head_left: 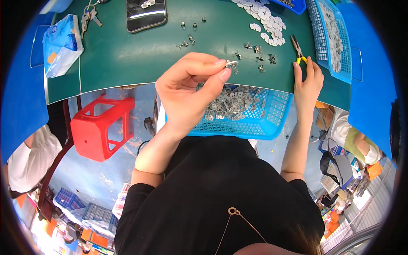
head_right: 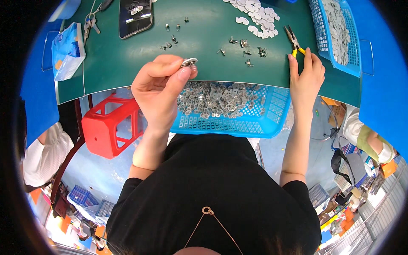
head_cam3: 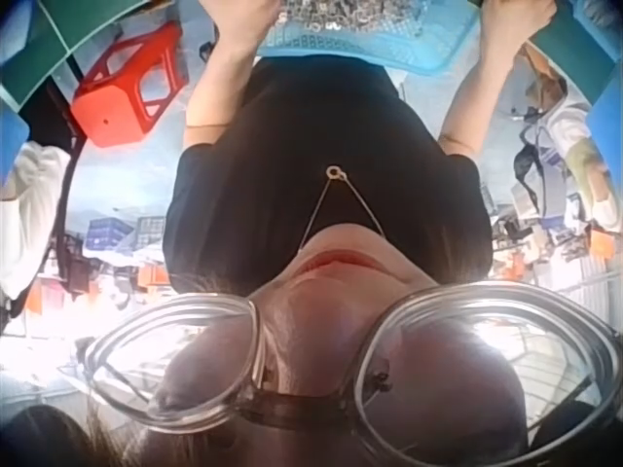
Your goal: Assembling small metal and plastic parts using pliers at a factory workbench.
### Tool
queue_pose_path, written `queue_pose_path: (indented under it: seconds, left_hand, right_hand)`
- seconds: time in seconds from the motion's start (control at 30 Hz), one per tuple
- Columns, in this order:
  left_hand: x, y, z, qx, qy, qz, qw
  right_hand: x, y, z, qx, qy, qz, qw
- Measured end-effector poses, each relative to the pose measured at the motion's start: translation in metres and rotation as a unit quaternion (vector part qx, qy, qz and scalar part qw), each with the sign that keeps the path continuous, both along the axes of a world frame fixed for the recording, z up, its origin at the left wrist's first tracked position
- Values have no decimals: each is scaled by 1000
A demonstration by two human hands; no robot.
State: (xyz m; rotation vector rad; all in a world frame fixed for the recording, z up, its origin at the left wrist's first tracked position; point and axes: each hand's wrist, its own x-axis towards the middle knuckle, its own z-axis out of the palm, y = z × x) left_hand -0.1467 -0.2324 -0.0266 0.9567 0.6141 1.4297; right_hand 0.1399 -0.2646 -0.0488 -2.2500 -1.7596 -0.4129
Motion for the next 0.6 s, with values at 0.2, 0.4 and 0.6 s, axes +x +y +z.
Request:
queue_pose_path:
  seconds: [0.2, 0.4, 0.6]
  left_hand:
    - [-7, -4, 6, 50, 73, 25, 996]
    - [-12, -5, 9, 55, 89, 19, 994]
    - [-9, -7, 11, 28, 61, 12, 998]
  right_hand:
    - [8, 1, 9, -25, -15, 26, 999]
    - [16, 2, 20, 104, 196, 4, 975]
    - [-56, -5, 85, 92, 218, 306, 922]
